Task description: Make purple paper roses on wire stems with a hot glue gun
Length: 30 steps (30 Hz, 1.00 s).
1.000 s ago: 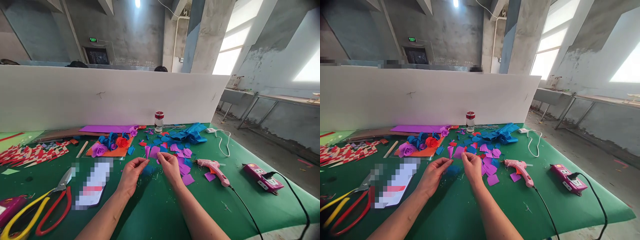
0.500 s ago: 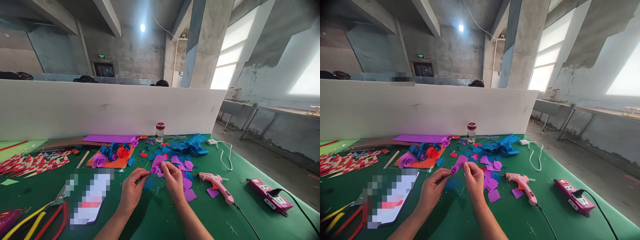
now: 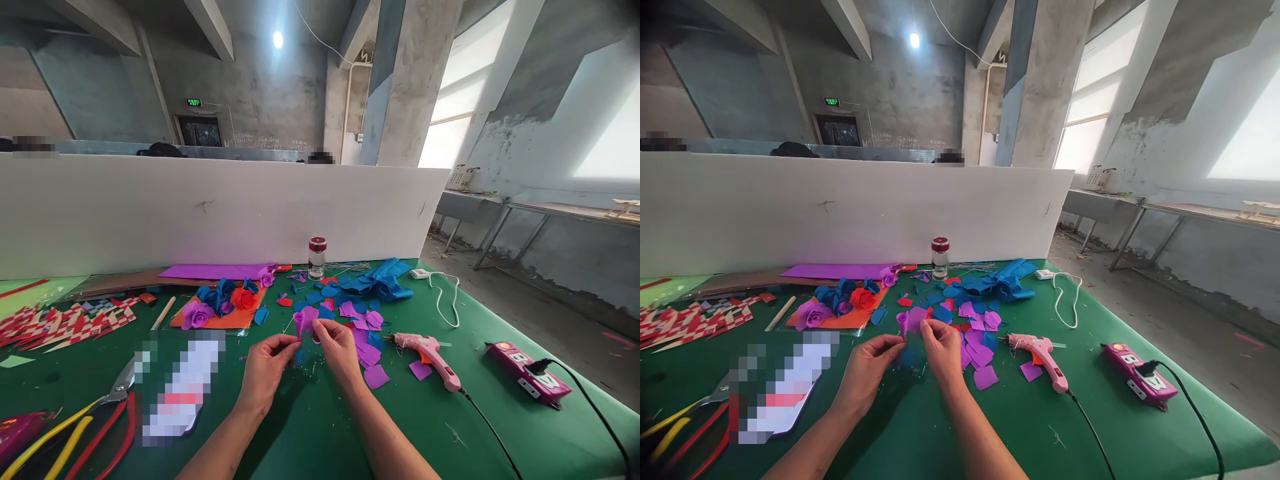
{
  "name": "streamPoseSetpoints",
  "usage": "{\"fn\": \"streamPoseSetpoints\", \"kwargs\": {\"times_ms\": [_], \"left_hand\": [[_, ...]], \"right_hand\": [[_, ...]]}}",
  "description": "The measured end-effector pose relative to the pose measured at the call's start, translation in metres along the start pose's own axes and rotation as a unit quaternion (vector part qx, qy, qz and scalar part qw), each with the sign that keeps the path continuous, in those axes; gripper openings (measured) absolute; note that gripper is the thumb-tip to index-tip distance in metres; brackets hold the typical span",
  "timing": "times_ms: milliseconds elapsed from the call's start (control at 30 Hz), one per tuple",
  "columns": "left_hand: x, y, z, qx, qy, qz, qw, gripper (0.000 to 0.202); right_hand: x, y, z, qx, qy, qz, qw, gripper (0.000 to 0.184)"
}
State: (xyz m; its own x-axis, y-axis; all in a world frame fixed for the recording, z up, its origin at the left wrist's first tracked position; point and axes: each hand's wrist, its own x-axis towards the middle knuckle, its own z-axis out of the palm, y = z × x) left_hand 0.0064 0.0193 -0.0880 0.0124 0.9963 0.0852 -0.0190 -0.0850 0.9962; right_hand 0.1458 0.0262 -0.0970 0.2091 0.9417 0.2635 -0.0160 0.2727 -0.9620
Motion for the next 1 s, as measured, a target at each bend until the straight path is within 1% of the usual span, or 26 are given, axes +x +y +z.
{"fn": "streamPoseSetpoints", "kwargs": {"times_ms": [100, 167, 533, 800, 1000], "left_hand": [[-0.0012, 0.0009, 0.0014, -0.027, -0.010, -0.030, 0.999, 0.025], [-0.0012, 0.0008, 0.0019, -0.038, -0.016, -0.039, 0.998, 0.026], [-0.0004, 0.0019, 0.0028, -0.017, -0.010, -0.045, 0.999, 0.027], [-0.0028, 0.0046, 0.0036, 0.000, -0.017, -0.032, 0.999, 0.028], [-0.0015, 0.0027, 0.0028, 0.000, -0.015, -0.026, 1.000, 0.029]], "right_hand": [[-0.0004, -0.0006, -0.0005, 0.004, -0.013, 0.005, 1.000, 0.035], [-0.0007, -0.0015, 0.0000, 0.007, -0.019, 0.009, 1.000, 0.035], [-0.0020, -0.0027, 0.0013, 0.032, -0.044, 0.020, 0.998, 0.037], [-0.0032, -0.0038, 0.0019, 0.034, -0.038, 0.018, 0.999, 0.042], [-0.0035, -0.0072, 0.0022, 0.061, -0.049, 0.030, 0.997, 0.038]]}}
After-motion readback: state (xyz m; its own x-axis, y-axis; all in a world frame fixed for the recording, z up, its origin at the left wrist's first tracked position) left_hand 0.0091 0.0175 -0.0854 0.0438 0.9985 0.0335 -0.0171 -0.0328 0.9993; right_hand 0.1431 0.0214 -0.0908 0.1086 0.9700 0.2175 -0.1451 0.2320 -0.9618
